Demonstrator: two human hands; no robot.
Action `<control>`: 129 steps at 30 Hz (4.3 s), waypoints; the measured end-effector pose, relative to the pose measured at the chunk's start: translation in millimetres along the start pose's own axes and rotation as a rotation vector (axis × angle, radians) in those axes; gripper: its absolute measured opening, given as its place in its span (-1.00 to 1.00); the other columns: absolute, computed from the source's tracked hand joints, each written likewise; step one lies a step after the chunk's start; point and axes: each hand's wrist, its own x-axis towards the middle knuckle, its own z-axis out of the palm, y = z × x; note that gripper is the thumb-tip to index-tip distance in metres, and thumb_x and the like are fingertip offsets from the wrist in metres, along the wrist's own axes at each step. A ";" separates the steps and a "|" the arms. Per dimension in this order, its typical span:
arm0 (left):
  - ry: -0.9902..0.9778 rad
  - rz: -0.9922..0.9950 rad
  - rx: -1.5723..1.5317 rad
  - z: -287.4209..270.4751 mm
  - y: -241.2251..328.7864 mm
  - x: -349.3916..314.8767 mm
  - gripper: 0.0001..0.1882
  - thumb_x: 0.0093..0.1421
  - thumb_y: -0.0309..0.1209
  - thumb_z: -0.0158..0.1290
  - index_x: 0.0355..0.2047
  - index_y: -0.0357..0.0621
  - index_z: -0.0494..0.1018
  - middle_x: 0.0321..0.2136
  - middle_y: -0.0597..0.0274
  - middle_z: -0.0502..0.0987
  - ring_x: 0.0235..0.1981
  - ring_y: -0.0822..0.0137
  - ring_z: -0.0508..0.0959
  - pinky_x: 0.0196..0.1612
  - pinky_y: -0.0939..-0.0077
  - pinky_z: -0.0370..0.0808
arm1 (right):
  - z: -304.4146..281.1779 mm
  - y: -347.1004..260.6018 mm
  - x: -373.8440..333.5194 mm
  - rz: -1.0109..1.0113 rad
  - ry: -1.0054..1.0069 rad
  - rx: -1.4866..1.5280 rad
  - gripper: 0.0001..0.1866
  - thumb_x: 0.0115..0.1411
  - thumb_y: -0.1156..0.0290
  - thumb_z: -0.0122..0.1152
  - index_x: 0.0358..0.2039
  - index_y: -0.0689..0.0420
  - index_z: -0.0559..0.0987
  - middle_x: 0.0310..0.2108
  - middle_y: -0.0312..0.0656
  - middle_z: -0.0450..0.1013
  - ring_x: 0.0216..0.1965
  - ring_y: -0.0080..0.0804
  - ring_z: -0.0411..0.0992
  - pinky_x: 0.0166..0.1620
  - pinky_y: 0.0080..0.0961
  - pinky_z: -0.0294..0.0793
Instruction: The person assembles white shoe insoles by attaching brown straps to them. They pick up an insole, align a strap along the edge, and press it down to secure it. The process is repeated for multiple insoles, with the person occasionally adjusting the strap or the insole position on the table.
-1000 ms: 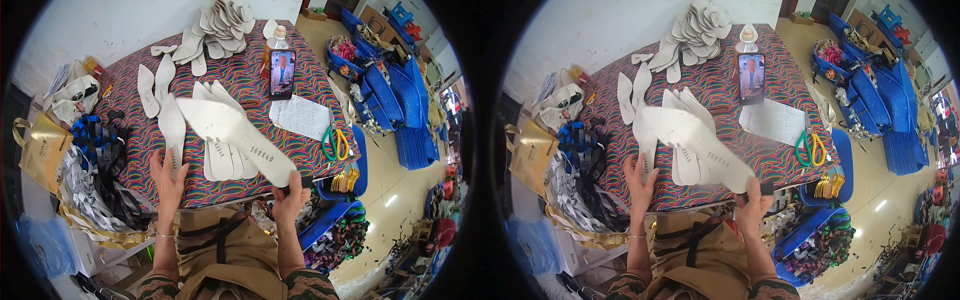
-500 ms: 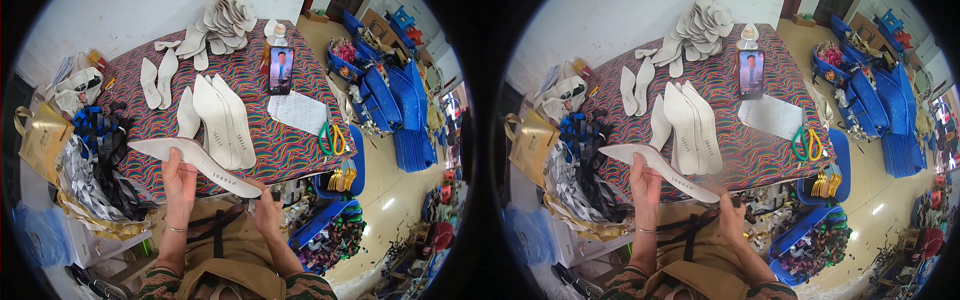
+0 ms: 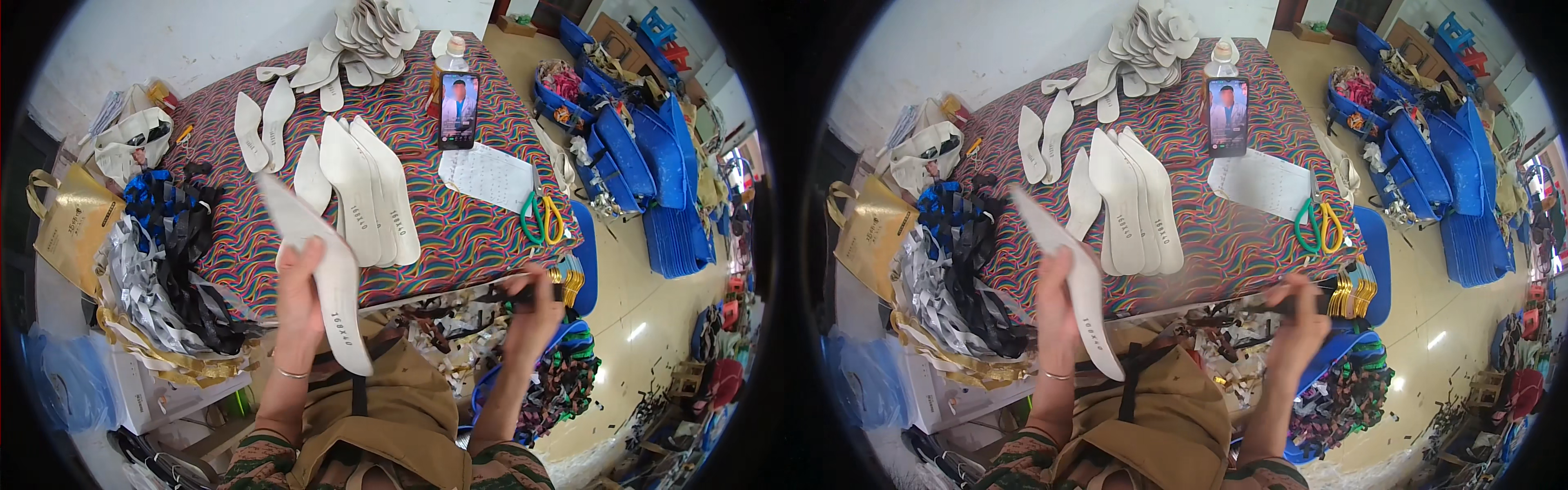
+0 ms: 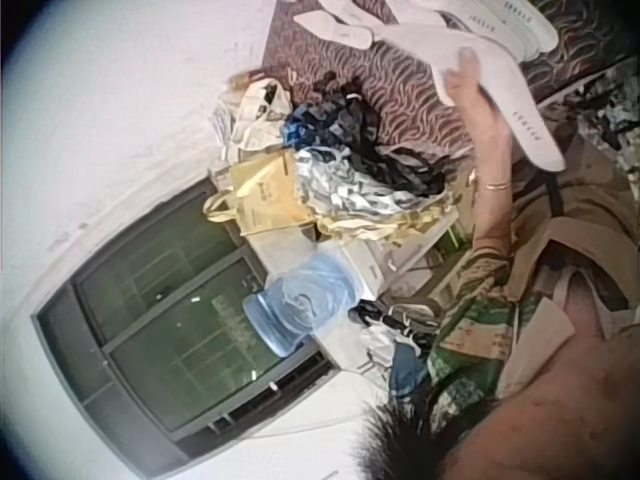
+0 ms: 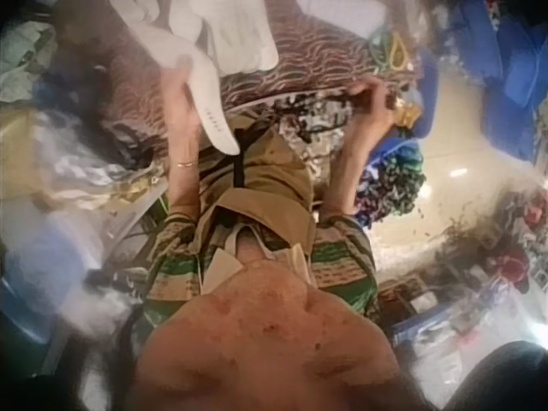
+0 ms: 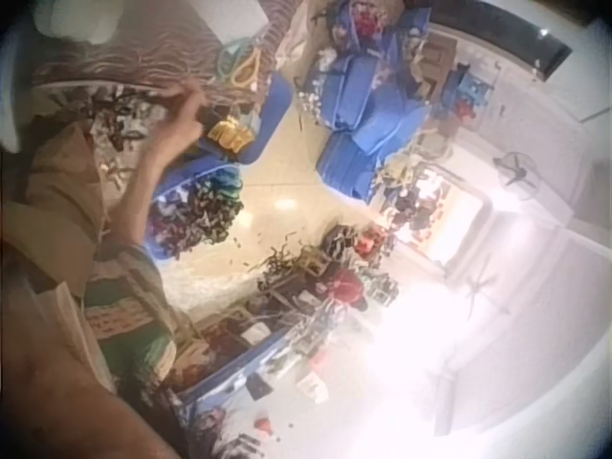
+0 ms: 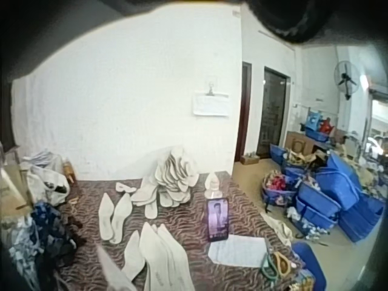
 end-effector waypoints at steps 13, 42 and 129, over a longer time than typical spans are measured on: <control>-0.578 -0.738 -0.544 -28.8 -55.5 -11.4 -0.55 0.33 -0.24 -0.09 0.11 -0.29 0.23 -0.50 0.14 0.36 -0.68 0.37 0.33 -0.64 0.57 0.28 | 69.5 -2.1 -28.0 0.262 -0.692 -0.198 -0.71 0.34 0.28 -0.12 -0.29 0.22 0.51 -0.72 -0.38 0.26 -0.72 -0.70 0.13 -0.63 -0.68 -0.01; -0.168 -0.256 0.408 -0.6 -25.2 -41.8 -0.77 0.15 -0.45 0.20 -0.19 -0.28 0.54 -0.42 0.22 0.62 -0.50 0.49 0.60 -0.48 0.59 0.52 | 76.3 32.7 -54.3 -0.193 -0.492 -0.171 -0.83 0.14 0.62 0.23 -0.23 0.32 0.62 -0.28 -0.20 0.45 -0.28 -0.54 0.34 -0.20 -0.65 0.32; -0.405 -0.268 0.353 -10.6 -18.0 -44.3 -0.82 0.20 -0.48 0.13 -0.24 -0.34 0.45 -0.51 0.09 0.57 -0.60 0.37 0.55 -0.53 0.50 0.49 | 71.0 40.5 -70.0 0.481 -0.783 0.107 -0.43 0.18 0.61 0.17 0.22 0.25 0.32 -0.15 -0.23 0.41 -0.32 -0.59 0.39 -0.26 -0.62 0.39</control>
